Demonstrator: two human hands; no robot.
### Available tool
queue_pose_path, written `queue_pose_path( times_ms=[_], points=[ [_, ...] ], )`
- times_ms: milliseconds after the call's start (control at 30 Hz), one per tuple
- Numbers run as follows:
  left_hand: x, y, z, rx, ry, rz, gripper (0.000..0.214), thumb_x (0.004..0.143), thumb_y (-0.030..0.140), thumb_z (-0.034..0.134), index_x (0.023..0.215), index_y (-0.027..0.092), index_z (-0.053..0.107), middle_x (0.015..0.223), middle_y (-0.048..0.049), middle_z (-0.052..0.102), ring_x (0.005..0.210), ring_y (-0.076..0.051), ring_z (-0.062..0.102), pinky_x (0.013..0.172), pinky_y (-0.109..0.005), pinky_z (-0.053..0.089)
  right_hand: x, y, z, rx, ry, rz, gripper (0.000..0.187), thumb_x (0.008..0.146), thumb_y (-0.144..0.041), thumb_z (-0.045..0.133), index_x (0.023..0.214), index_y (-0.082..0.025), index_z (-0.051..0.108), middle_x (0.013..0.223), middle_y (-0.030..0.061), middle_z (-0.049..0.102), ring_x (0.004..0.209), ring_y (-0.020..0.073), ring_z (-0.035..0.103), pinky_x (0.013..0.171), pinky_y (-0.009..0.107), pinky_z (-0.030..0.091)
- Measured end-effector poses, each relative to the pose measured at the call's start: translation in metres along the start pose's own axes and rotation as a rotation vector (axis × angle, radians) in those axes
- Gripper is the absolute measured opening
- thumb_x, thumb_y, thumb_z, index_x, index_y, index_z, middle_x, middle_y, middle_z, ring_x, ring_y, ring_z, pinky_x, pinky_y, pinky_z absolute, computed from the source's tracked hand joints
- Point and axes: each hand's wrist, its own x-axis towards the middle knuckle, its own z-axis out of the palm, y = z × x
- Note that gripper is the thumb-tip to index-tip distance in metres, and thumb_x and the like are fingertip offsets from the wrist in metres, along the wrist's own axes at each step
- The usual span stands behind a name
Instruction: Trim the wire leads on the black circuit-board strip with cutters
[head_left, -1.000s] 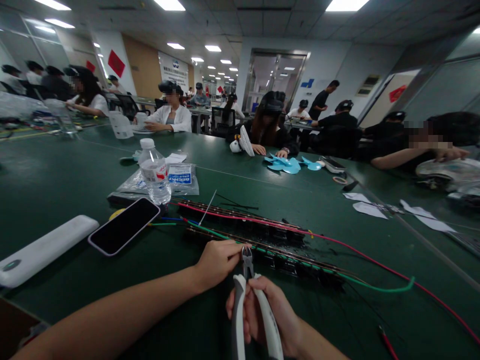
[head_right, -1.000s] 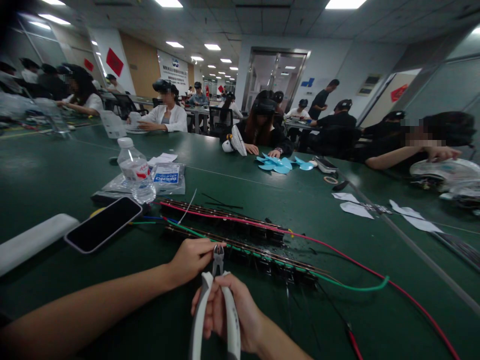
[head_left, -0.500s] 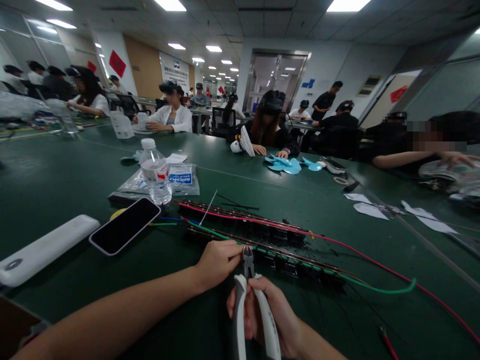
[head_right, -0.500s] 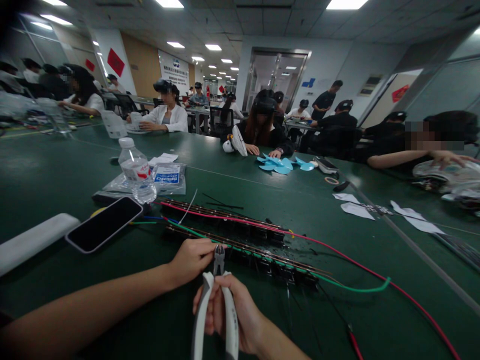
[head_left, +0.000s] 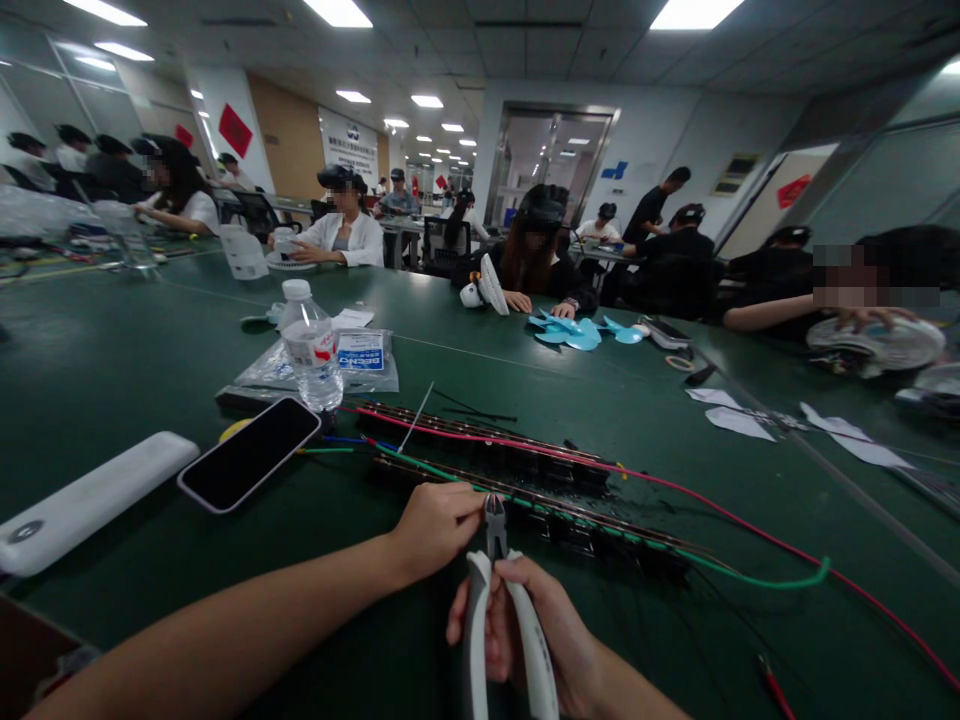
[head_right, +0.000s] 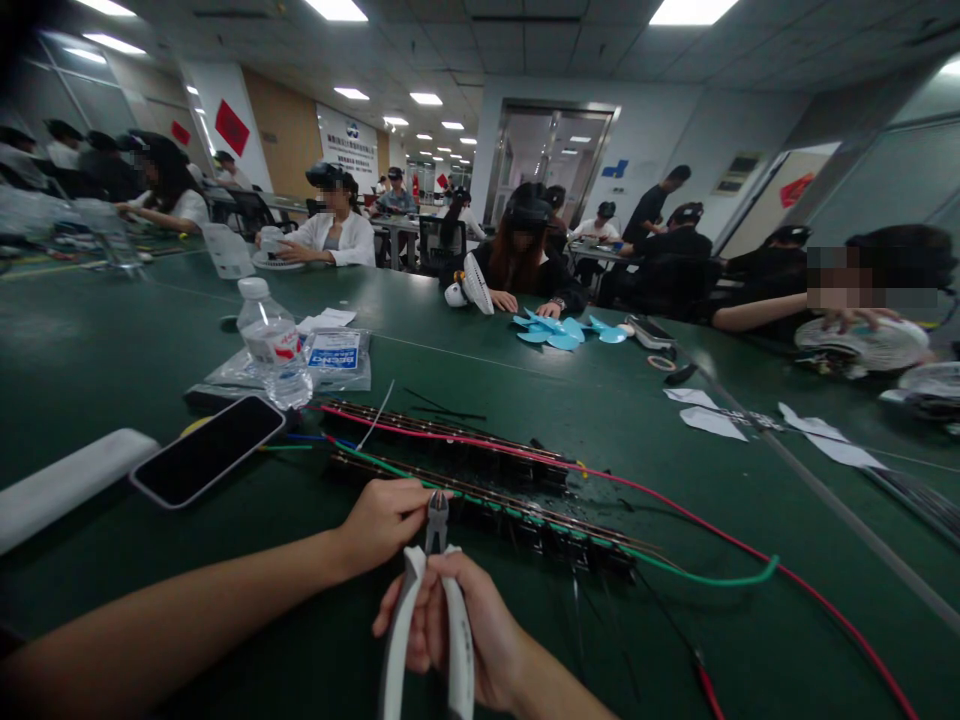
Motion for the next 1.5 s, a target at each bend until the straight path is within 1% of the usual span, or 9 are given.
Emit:
queue_pose_path(
  times_ms=[100, 267, 467, 633, 767, 900, 1100, 1367, 1500],
  points=[
    [-0.0002, -0.0001, 0.0, 0.01, 0.008, 0.006, 0.023, 0.086, 0.015, 0.046, 0.074, 0.015, 0.066, 0.062, -0.0001, 0.056, 0.058, -0.01, 0.053, 0.056, -0.019, 0.038, 0.0002, 0.0001, -0.0011, 0.006, 0.006, 0.009, 0.055, 0.081, -0.045, 0.032, 0.087, 0.001, 0.062, 0.077, 0.0197, 0.064, 0.045, 0.0082, 0.046, 0.045, 0.02, 0.029],
    [-0.0002, 0.0012, -0.0003, 0.028, 0.019, 0.021, 0.024, 0.086, 0.015, 0.046, 0.077, 0.016, 0.068, 0.062, -0.0003, 0.056, 0.057, -0.009, 0.053, 0.055, -0.019, 0.038, -0.0013, 0.0017, -0.0014, 0.022, 0.026, 0.034, 0.054, 0.08, -0.049, 0.034, 0.079, -0.003, 0.062, 0.071, 0.0151, 0.063, 0.045, 0.0074, 0.044, 0.044, 0.019, 0.025],
    [-0.0001, 0.0012, -0.0007, 0.027, 0.027, 0.029, 0.024, 0.086, 0.016, 0.046, 0.077, 0.016, 0.068, 0.062, -0.0006, 0.057, 0.057, -0.009, 0.054, 0.055, -0.019, 0.039, -0.0019, 0.0026, 0.0002, 0.006, 0.046, 0.024, 0.053, 0.08, -0.051, 0.037, 0.078, -0.004, 0.062, 0.071, 0.0144, 0.064, 0.045, 0.007, 0.043, 0.044, 0.019, 0.024],
    [-0.0004, 0.0006, -0.0002, 0.045, 0.03, 0.029, 0.023, 0.086, 0.016, 0.046, 0.079, 0.017, 0.069, 0.062, -0.0003, 0.057, 0.057, -0.009, 0.054, 0.055, -0.019, 0.039, -0.0012, 0.0031, 0.0018, -0.011, 0.068, 0.005, 0.055, 0.083, -0.051, 0.033, 0.076, -0.004, 0.062, 0.067, 0.0136, 0.064, 0.042, 0.0058, 0.04, 0.043, 0.018, 0.022],
    [-0.0001, 0.0002, 0.0007, 0.049, 0.028, 0.036, 0.023, 0.085, 0.015, 0.046, 0.083, 0.017, 0.069, 0.063, -0.0004, 0.058, 0.058, -0.01, 0.054, 0.056, -0.019, 0.039, -0.0004, 0.0027, 0.0006, -0.009, 0.041, -0.001, 0.056, 0.082, -0.051, 0.033, 0.076, -0.003, 0.062, 0.069, 0.0147, 0.064, 0.042, 0.0061, 0.04, 0.043, 0.019, 0.021],
    [0.0003, 0.0007, 0.0004, 0.052, 0.032, 0.04, 0.023, 0.086, 0.016, 0.046, 0.082, 0.016, 0.069, 0.062, -0.0002, 0.058, 0.056, -0.009, 0.053, 0.055, -0.019, 0.039, 0.0001, 0.001, -0.0015, 0.015, -0.003, 0.02, 0.055, 0.08, -0.05, 0.035, 0.081, -0.002, 0.063, 0.071, 0.0156, 0.063, 0.045, 0.0074, 0.041, 0.044, 0.02, 0.023],
    [-0.0001, 0.0002, 0.0004, 0.069, 0.034, 0.051, 0.023, 0.086, 0.018, 0.047, 0.081, 0.017, 0.069, 0.061, -0.0001, 0.058, 0.055, -0.009, 0.052, 0.054, -0.019, 0.038, 0.0004, -0.0004, -0.0022, 0.017, -0.045, 0.004, 0.056, 0.078, -0.05, 0.039, 0.087, 0.0, 0.062, 0.074, 0.018, 0.064, 0.047, 0.0083, 0.042, 0.044, 0.02, 0.024],
    [0.0006, 0.0014, 0.0012, 0.075, 0.055, 0.07, 0.024, 0.086, 0.017, 0.046, 0.083, 0.016, 0.07, 0.06, -0.0012, 0.058, 0.055, -0.01, 0.053, 0.054, -0.019, 0.039, -0.0014, 0.0027, 0.0027, -0.003, 0.063, -0.017, 0.055, 0.082, -0.05, 0.033, 0.076, -0.004, 0.063, 0.065, 0.0148, 0.063, 0.04, 0.0062, 0.036, 0.04, 0.019, 0.02],
    [0.001, 0.0032, 0.0006, 0.074, 0.054, 0.068, 0.025, 0.086, 0.018, 0.045, 0.08, 0.016, 0.07, 0.06, -0.0013, 0.058, 0.054, -0.01, 0.053, 0.054, -0.019, 0.039, -0.002, 0.0038, 0.0043, -0.016, 0.109, -0.023, 0.056, 0.083, -0.051, 0.032, 0.076, -0.004, 0.063, 0.066, 0.0148, 0.064, 0.04, 0.006, 0.037, 0.039, 0.018, 0.019]
  ],
)
